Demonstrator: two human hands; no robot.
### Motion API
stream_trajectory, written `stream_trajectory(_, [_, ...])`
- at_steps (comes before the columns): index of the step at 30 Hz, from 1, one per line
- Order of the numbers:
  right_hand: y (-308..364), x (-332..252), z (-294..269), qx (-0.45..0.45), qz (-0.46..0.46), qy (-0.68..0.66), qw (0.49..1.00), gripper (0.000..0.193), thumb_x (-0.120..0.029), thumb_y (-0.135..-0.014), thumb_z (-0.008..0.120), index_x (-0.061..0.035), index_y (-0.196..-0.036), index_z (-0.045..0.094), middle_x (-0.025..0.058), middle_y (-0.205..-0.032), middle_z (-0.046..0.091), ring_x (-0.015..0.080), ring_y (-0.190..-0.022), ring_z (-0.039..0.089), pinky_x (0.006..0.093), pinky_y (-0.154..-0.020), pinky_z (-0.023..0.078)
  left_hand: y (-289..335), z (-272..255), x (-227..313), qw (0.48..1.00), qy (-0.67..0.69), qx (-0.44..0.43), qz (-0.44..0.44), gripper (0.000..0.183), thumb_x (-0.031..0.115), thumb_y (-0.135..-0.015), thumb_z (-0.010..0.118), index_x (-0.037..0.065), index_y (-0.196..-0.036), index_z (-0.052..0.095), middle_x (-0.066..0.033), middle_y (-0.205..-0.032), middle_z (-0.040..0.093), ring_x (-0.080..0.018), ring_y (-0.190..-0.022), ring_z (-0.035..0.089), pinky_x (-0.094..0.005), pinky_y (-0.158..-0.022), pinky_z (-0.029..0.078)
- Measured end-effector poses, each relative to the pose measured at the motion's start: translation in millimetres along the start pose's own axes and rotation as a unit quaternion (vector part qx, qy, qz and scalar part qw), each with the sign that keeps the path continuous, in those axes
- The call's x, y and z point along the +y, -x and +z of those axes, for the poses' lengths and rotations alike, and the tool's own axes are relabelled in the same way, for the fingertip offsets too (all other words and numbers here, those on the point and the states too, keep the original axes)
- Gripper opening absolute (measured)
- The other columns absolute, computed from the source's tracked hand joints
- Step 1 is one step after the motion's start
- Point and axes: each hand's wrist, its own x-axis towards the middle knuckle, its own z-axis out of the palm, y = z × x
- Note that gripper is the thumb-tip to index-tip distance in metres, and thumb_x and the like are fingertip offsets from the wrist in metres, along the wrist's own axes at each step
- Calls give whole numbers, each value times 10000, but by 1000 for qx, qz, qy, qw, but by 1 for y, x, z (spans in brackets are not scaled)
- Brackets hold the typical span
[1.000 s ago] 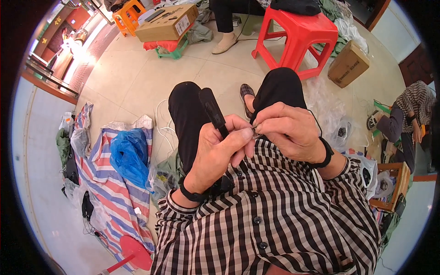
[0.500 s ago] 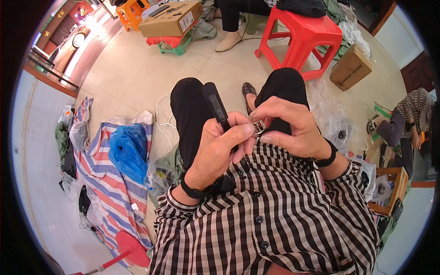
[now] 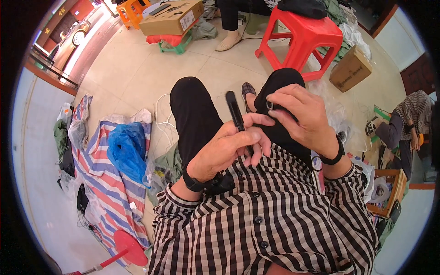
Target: The recorder is assembling and sorting small black plastic buckles and nylon straps.
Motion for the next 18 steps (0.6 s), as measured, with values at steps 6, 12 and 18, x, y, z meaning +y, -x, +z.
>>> stream_trajectory(6, [4, 6, -18, -46, 135, -239, 960, 211, -10, -747, 642, -5, -953, 597, 79, -905, 606, 147, -778, 581, 245, -670, 461, -1, -3, -2, 991, 47, -120, -47, 371, 154, -906, 440, -76, -1197, 424, -199, -770, 613, -144, -442, 549, -199, -362, 374])
stream_trajectory(12, [8, 11, -9, -87, 222, -521, 820, 219, -20, -780, 630, 7, -996, 611, 58, -1035, 598, 65, -850, 545, 203, -730, 453, -7, 2, -1, 980, 42, -165, -100, 341, 133, -908, 425, -100, -1155, 456, -220, -768, 619, -140, -404, 539, -183, -324, 373])
stream_trajectory(18, [19, 15, -4, -108, 256, -517, 809, 181, -52, -801, 641, 2, -972, 618, 19, -914, 627, 53, -811, 561, 204, -736, 459, -11, 7, -4, 987, 17, -131, -95, 317, 150, -893, 461, -73, -1115, 495, -197, -781, 631, -137, -435, 555, -177, -346, 387])
